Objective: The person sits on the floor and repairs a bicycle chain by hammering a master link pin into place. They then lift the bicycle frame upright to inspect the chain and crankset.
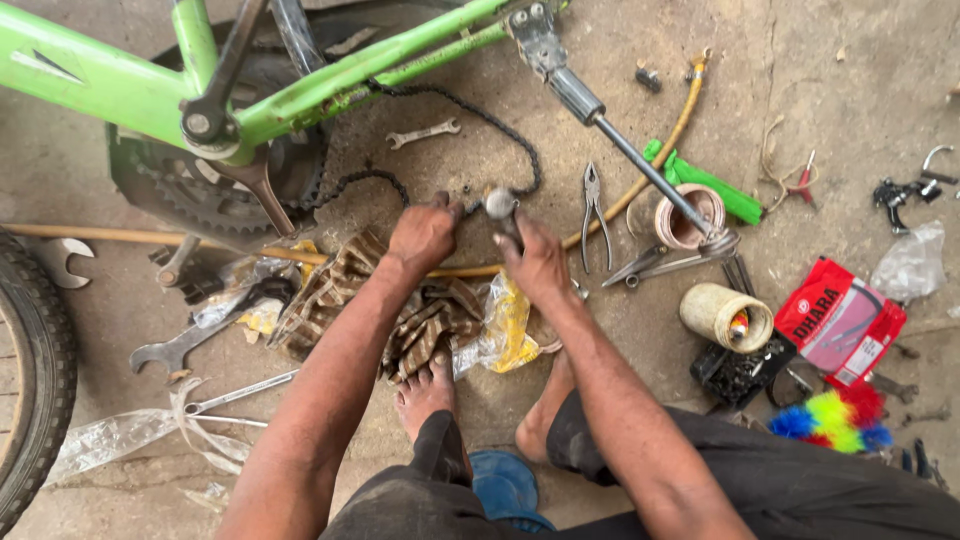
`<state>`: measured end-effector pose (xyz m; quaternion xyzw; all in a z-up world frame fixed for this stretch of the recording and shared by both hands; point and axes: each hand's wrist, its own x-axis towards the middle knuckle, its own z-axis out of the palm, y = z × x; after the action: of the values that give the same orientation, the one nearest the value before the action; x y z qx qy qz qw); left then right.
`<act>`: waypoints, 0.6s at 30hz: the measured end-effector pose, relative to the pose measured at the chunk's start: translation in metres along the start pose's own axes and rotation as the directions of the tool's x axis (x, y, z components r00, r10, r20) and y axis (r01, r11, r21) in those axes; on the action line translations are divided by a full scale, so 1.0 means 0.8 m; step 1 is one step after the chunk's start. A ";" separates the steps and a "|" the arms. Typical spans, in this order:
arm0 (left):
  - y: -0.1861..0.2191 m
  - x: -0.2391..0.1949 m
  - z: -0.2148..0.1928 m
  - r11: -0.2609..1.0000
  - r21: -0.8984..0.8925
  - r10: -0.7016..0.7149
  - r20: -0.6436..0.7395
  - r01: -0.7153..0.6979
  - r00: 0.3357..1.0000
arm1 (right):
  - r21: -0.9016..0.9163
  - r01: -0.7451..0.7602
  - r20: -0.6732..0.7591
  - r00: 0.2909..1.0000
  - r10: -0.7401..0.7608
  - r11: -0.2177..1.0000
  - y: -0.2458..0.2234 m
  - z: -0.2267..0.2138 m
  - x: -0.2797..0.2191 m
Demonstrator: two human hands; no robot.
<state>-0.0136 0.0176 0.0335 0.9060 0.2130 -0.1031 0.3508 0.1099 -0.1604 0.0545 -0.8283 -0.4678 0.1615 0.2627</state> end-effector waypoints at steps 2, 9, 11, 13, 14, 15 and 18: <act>0.003 -0.001 0.001 0.998 -0.054 0.020 -0.062 -0.023 0.998 | 0.021 -0.082 0.022 0.996 0.082 0.996 0.008 -0.004 -0.003; -0.009 0.002 0.010 0.998 -0.057 0.016 -0.095 -0.021 0.995 | 0.073 0.010 -0.067 0.998 -0.005 0.997 0.018 0.000 -0.020; -0.009 0.004 0.015 0.996 -0.089 -0.026 -0.054 0.021 0.998 | 0.026 0.123 -0.009 0.992 -0.123 0.992 0.016 -0.005 -0.010; -0.009 0.004 0.020 0.999 0.000 0.039 -0.228 -0.040 0.973 | 0.086 -0.212 0.112 0.973 0.202 0.973 0.006 -0.016 0.005; -0.009 0.005 0.022 0.997 0.046 0.072 -0.313 -0.060 0.947 | 0.098 -0.372 0.183 0.918 0.351 0.923 0.000 -0.023 0.013; -0.007 0.005 0.026 1.000 0.024 0.009 -0.267 -0.003 0.964 | 0.108 -0.399 0.192 0.907 0.375 0.910 -0.008 -0.031 0.016; 0.001 0.011 0.036 0.992 -0.013 -0.127 -0.185 0.126 0.975 | 0.134 -0.331 0.155 0.938 0.310 0.934 -0.028 -0.055 0.028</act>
<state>-0.0067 0.0001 0.0100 0.8961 0.3020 -0.0405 0.3227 0.1282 -0.1444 0.1033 -0.8577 -0.3281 0.2928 0.2664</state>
